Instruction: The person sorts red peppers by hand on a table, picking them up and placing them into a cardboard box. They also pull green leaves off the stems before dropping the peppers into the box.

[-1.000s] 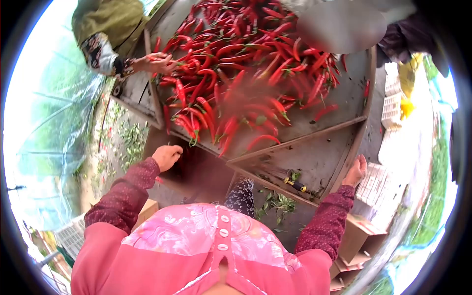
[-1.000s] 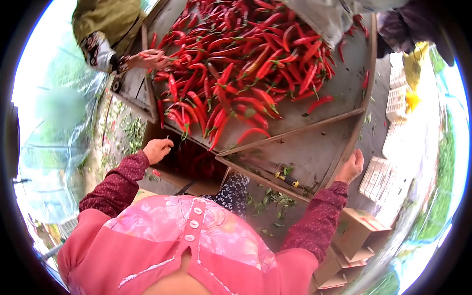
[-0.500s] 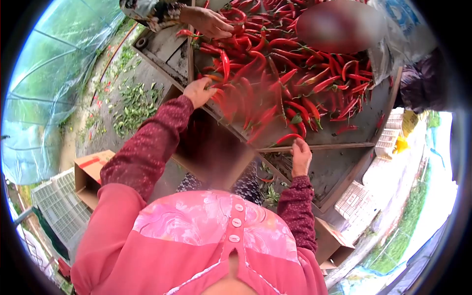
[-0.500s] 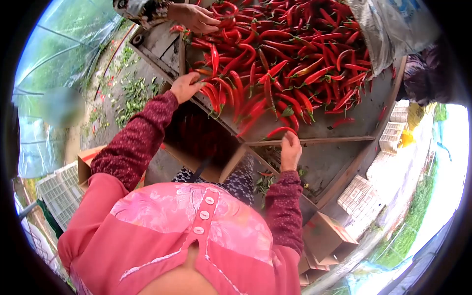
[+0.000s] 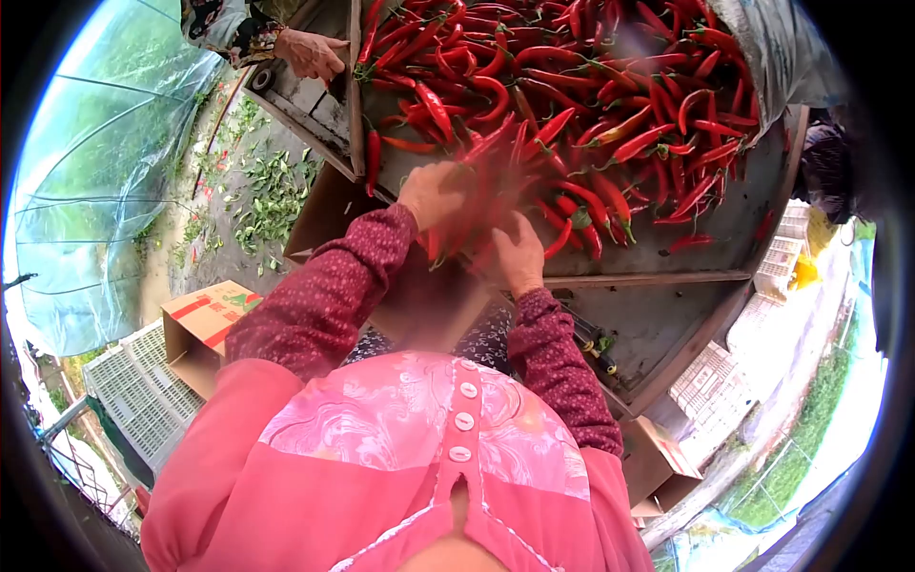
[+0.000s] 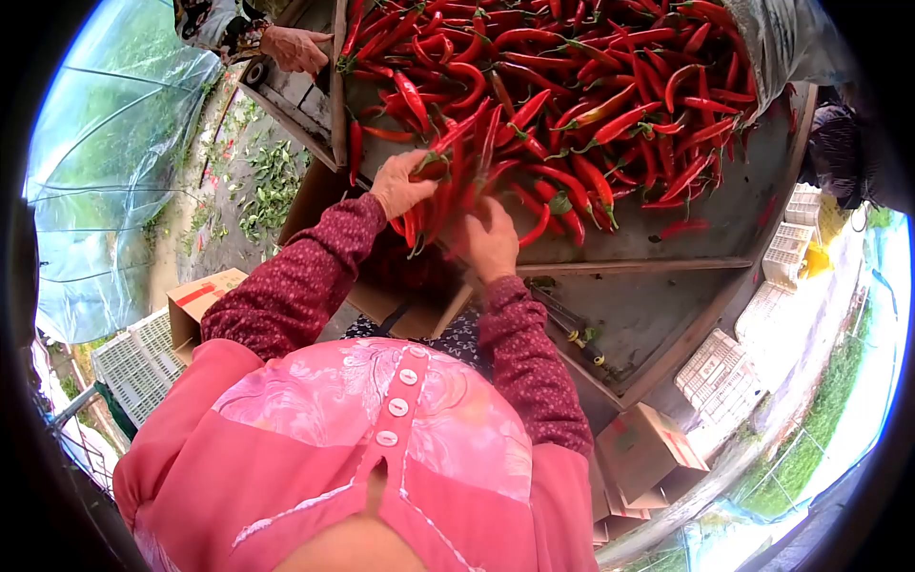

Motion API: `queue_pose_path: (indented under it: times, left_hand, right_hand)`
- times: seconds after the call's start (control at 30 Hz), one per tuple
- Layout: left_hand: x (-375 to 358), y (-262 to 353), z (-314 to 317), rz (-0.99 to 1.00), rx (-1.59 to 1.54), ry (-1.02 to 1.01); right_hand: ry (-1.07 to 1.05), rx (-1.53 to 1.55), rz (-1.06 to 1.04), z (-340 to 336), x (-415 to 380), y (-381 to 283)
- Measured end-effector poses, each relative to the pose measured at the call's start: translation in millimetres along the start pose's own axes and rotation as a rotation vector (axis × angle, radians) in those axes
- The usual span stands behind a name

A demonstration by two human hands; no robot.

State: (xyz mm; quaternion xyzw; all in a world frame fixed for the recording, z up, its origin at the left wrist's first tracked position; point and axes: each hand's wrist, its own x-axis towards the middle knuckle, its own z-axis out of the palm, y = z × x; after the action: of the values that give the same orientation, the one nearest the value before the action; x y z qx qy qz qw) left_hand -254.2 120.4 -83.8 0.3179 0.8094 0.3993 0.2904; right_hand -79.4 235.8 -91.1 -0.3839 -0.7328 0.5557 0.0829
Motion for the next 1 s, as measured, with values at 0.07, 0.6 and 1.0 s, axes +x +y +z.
queue_pose_path:
  times: [0.07,0.6,1.0]
  left_hand:
    - [-19,9,-8,0.046,0.041,-0.017]
    - [29,-50,-89,0.269,0.394,0.105]
    - [110,-11,-55,0.238,1.054,-0.08]
  right_hand:
    - [-0.051,0.001,-0.055,13,-6,9]
    - [0.0,0.171,0.066,-96,-1,-13]
    - [0.332,-0.635,-0.17,-103,34,13]
